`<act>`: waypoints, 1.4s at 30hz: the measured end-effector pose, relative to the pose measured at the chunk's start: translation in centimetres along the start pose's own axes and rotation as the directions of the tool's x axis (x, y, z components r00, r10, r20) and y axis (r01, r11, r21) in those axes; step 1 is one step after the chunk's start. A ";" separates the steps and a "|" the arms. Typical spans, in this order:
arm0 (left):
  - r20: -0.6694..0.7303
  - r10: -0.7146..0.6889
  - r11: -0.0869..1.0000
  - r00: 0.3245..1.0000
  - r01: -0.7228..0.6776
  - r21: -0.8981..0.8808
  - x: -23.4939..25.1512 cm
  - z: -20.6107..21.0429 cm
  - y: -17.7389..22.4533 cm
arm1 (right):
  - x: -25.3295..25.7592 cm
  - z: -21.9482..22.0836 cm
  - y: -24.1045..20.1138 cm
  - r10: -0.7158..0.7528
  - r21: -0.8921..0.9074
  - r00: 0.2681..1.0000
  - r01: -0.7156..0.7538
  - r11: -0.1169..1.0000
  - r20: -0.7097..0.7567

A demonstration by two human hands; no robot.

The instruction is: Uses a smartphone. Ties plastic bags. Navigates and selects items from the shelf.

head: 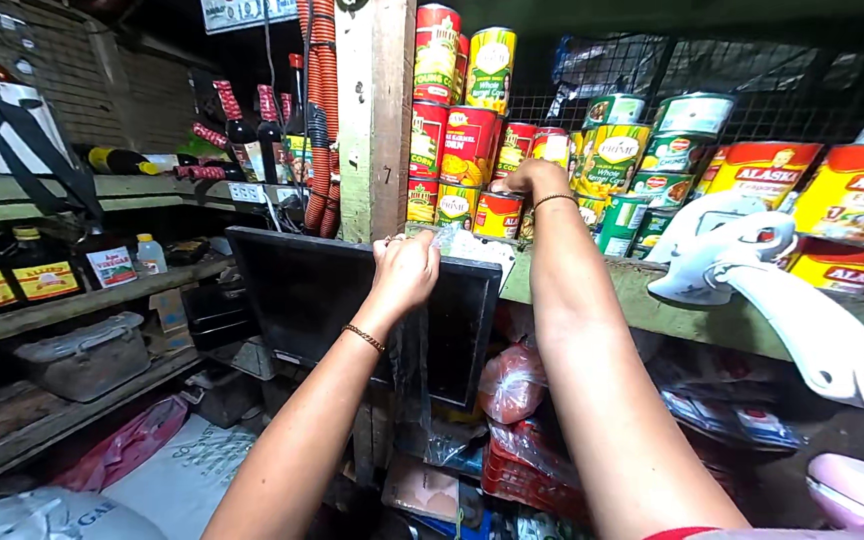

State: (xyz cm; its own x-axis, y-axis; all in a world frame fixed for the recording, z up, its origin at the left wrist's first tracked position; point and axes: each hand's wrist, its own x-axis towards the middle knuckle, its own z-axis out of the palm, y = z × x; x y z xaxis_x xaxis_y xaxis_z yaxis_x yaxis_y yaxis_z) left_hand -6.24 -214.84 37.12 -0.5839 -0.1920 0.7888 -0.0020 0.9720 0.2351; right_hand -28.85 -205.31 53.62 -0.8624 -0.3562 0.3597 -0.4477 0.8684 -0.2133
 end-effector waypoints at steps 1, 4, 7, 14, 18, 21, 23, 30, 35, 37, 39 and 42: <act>0.004 -0.003 1.000 1.000 0.003 0.001 0.0 0.0 0.0 | 0.1 0.0 0.3 0.017 0.035 1.000 -0.018 0.999 0.018; 0.009 -0.003 1.000 1.000 0.003 0.011 0.2 0.1 -0.1 | 0.3 -0.1 0.2 0.052 0.075 0.998 -0.054 0.996 0.028; 0.000 -0.008 1.000 1.000 0.008 0.007 0.2 0.2 0.0 | -0.4 -0.2 0.1 -0.012 -0.001 1.000 0.012 1.000 -0.020; -0.010 0.003 1.000 1.000 -0.003 0.004 -0.1 -0.1 0.2 | -0.5 -2.2 1.1 -0.045 0.164 0.968 0.088 0.983 -0.248; -0.016 0.009 1.000 1.000 -0.009 0.004 -0.1 -0.1 0.3 | -0.9 -3.6 1.4 -0.014 0.294 0.937 0.124 0.948 -0.349; 0.001 0.009 1.000 1.000 -0.009 0.006 -0.2 -0.3 0.4 | -1.3 -4.2 1.5 0.053 0.471 0.895 0.183 0.863 -0.444; 0.012 0.001 1.000 1.000 -0.001 0.006 -0.1 -0.2 0.4 | -1.4 -4.7 1.8 0.128 0.566 0.846 0.226 0.793 -0.518; 0.077 -0.035 0.999 0.996 0.034 0.013 1.2 0.4 -0.3 | -6.5 -4.1 3.1 0.210 0.884 0.872 0.463 -0.059 -0.443; 0.122 -0.051 0.998 0.991 0.047 0.036 1.4 0.2 -0.3 | -17.6 1.1 4.1 0.056 0.886 0.932 0.358 -0.295 -0.358; 0.139 -0.046 0.999 0.989 0.043 0.024 1.4 -0.2 -0.4 | -23.8 5.0 5.8 -0.008 0.894 0.929 0.354 -0.274 -0.370; 0.169 -0.029 0.999 0.985 0.025 0.022 1.4 -0.3 -0.8 | -28.0 10.0 8.2 -0.055 0.890 0.930 0.328 -0.316 -0.362; 0.167 0.083 0.995 0.983 -0.073 -0.065 1.5 -0.3 -2.1 | -35.0 15.9 12.2 -0.033 0.929 0.988 0.129 -0.347 -0.149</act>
State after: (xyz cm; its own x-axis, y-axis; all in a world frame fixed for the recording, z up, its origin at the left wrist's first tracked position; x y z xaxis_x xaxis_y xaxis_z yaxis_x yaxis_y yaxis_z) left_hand -6.84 -217.22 38.01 -0.7090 -0.0852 0.7000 0.0933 0.9726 0.2129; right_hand -7.91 -187.73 24.00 -0.8023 -0.3289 0.4981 -0.1756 -0.6676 -0.7235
